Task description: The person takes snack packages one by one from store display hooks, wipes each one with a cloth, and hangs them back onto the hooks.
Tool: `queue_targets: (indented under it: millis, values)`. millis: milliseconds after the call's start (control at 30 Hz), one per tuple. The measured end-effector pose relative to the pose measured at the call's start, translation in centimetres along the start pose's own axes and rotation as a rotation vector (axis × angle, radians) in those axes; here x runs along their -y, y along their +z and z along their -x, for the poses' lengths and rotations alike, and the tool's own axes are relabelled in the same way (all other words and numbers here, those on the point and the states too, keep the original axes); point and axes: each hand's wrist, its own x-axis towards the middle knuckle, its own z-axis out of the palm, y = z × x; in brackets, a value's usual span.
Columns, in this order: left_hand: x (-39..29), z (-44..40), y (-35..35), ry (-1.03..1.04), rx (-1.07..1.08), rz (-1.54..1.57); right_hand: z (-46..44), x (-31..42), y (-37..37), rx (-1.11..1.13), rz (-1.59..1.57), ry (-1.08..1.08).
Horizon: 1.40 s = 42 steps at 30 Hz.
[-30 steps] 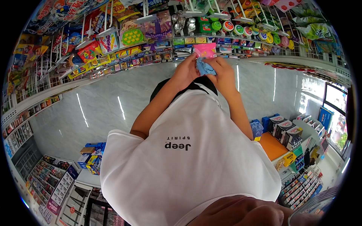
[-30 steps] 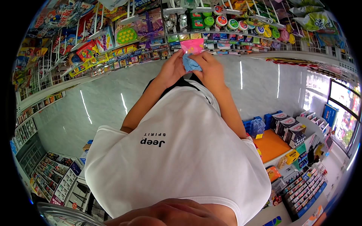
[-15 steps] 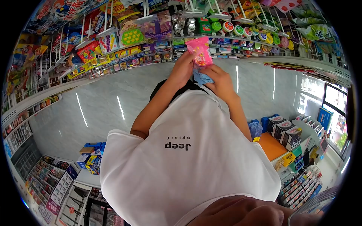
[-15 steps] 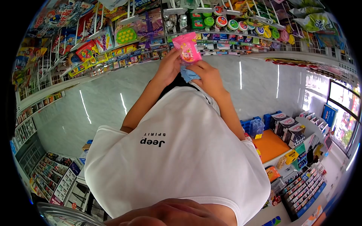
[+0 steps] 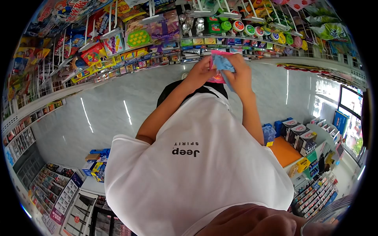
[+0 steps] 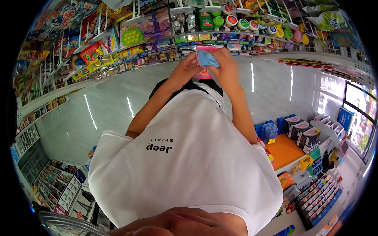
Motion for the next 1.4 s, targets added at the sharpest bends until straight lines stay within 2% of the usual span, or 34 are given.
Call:
queue_targets:
  millis: [67,167,267,467,567,733,867,933,1033,1167,1233,1400]
  values:
    - [-0.6,0.1,0.0,-0.028,0.016,0.019,-0.1,-0.7,-0.6,-0.062,-0.001,0.063]
    - [-0.8,0.3,-0.1,-0.051,0.013,0.039,0.3,-0.7,-0.7,-0.005,0.096,0.002]
    - [-0.5,0.3,-0.5,-0.069,0.031,0.041,0.4,-0.1,-0.9,0.081,0.042,-0.038]
    - [-1.1,0.3,-0.2,-0.153,0.056,0.154,0.2,-1.8,-1.3,-0.102,0.051,0.059]
    - [-1.5,0.4,-0.1,-0.173,0.073,0.153,0.2,-0.6,-1.3,-0.012,0.041,-0.033]
    - [-1.9,0.7,0.2,-0.176,0.076,0.143,-0.9,0.1,-1.9,0.118,0.128,-0.043]
    - [0.4,-0.2,-0.5,-0.125,0.109,-0.059,-1.7,1.1,-2.0,0.236,0.175,-0.169]
    - [0.3,0.3,-0.2,-0.137,0.128,-0.153,-1.8,0.4,-1.5,0.212,0.147,-0.185]
    - [0.2,0.2,-0.4,-0.151,0.137,-0.021,-1.6,-0.7,-1.3,0.135,0.133,-0.095]
    - [-0.6,0.3,-0.5,-0.175,-0.058,0.161,-0.2,-1.4,-1.3,-0.027,0.089,0.030]
    - [-1.0,0.4,-0.7,-0.164,-0.120,0.239,1.0,-1.7,-0.5,-0.040,0.013,0.035]
    - [-1.5,0.1,-0.4,-0.175,-0.116,0.364,2.9,-1.5,1.5,-0.078,-0.075,0.046]
